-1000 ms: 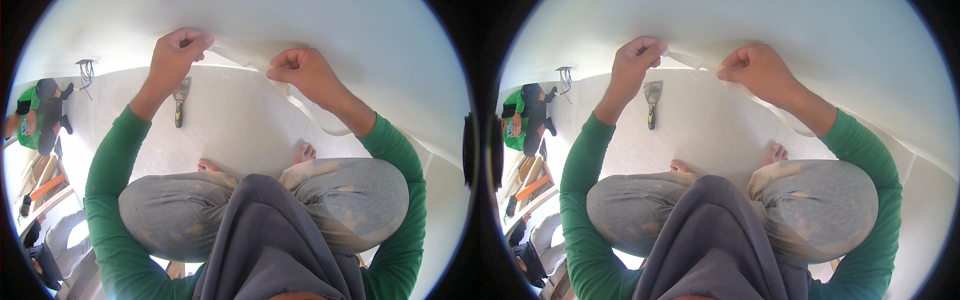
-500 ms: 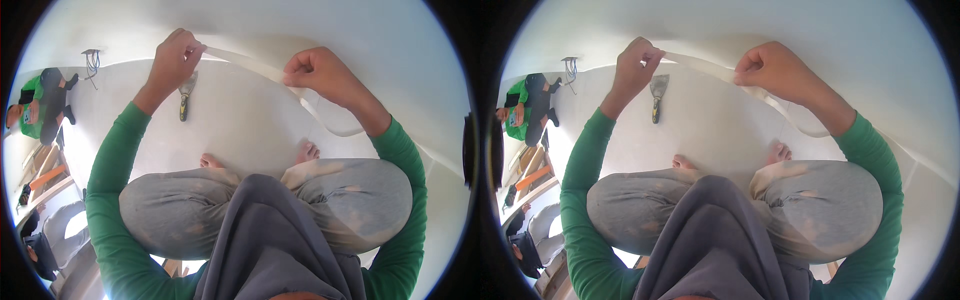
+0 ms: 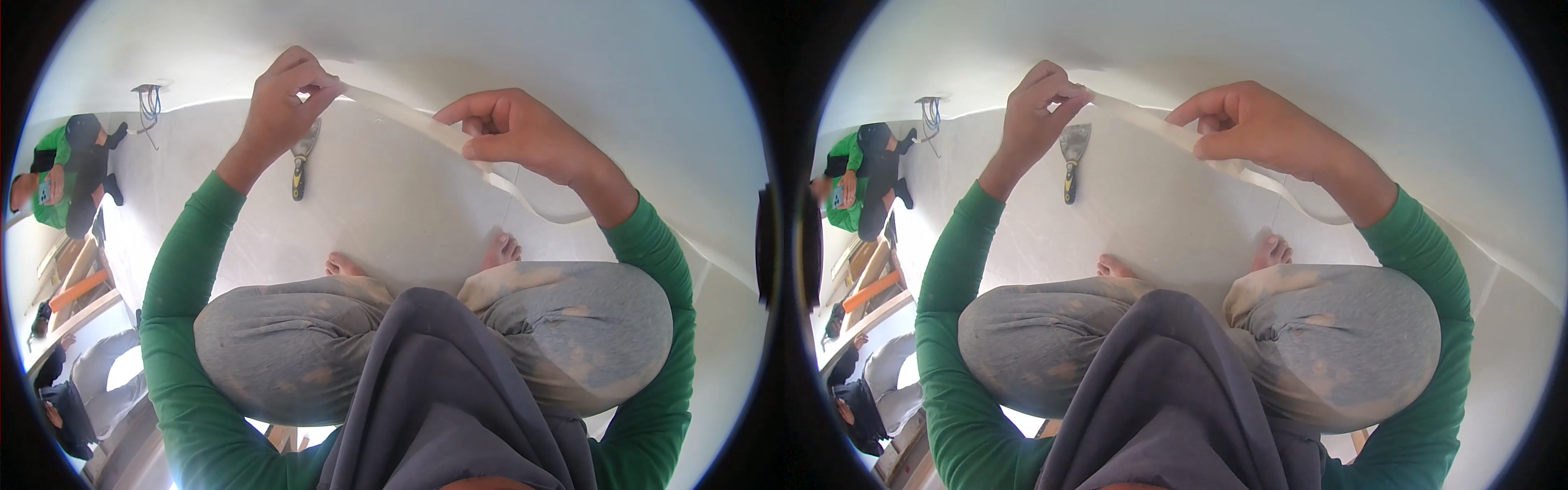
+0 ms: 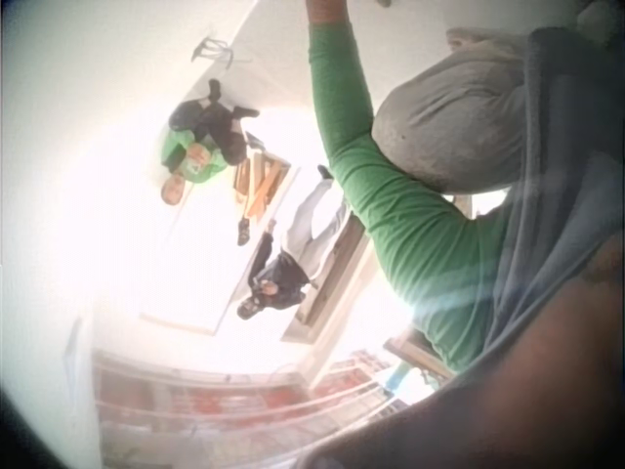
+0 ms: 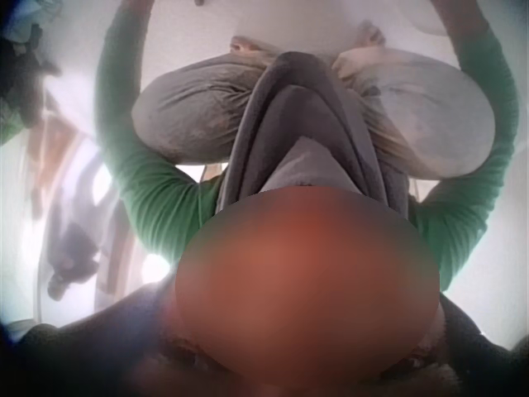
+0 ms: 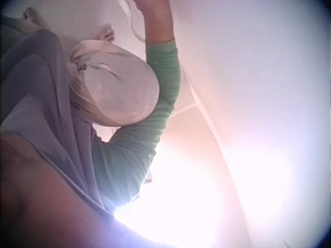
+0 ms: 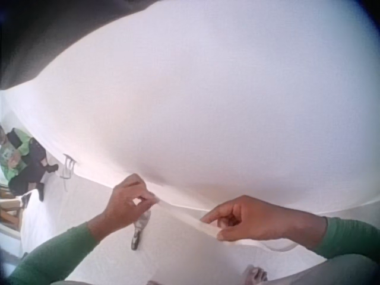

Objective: The person sits on the floor and applies a strip of white wallpaper to the wall using a putty knife to smooth it out. They carefully align the strip and press it against the surface to remove air bubbles.

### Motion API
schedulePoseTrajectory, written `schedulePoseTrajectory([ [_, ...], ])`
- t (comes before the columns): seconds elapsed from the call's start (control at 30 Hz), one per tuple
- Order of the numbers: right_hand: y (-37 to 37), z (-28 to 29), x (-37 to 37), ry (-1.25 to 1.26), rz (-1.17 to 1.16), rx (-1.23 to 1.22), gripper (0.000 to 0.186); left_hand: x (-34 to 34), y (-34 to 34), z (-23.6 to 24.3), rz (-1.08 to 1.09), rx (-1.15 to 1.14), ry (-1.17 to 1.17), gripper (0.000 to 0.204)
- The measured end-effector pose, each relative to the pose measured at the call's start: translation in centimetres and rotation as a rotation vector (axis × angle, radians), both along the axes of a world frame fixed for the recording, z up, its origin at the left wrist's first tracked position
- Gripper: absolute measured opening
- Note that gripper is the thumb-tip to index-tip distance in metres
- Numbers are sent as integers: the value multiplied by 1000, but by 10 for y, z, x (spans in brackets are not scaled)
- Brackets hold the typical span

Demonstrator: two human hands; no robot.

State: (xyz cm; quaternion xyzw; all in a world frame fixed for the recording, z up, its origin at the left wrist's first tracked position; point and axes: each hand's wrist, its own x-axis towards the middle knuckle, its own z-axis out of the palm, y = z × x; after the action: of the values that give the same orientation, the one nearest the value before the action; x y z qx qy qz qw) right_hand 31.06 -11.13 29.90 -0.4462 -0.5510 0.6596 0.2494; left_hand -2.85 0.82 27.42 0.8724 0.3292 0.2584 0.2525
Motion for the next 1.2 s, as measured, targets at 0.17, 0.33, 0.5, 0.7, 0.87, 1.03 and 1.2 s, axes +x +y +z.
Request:
schedulePoseTrajectory([
  [0.17, 3, -7, 8, -35, -53, -2, 49, 6, -6, 5, -70, 52, 49, 15],
  [0.33, 2, -3, 3, 157, -43, -147, 57, 10, -11, 2, -92, 85, 5, 18],
  [0.5, 1, 4, -2, 258, -25, -215, 71, 16, -11, 7, -29, -72, 15, 20],
  [0.7, 2, 3, -3, 200, 140, -147, 78, 26, -18, 16, 54, -250, 61, 24],
  [0.87, -4, 6, -9, -22, 221, -74, 90, 31, -18, 5, 36, -189, 152, 24],
  [1.03, -7, 15, -11, -322, 304, 195, 86, 37, -19, 4, 70, -166, 135, 22],
  [1.2, -6, 24, -17, -501, 391, 283, 92, 31, -17, 4, -85, 44, 175, 29],
])
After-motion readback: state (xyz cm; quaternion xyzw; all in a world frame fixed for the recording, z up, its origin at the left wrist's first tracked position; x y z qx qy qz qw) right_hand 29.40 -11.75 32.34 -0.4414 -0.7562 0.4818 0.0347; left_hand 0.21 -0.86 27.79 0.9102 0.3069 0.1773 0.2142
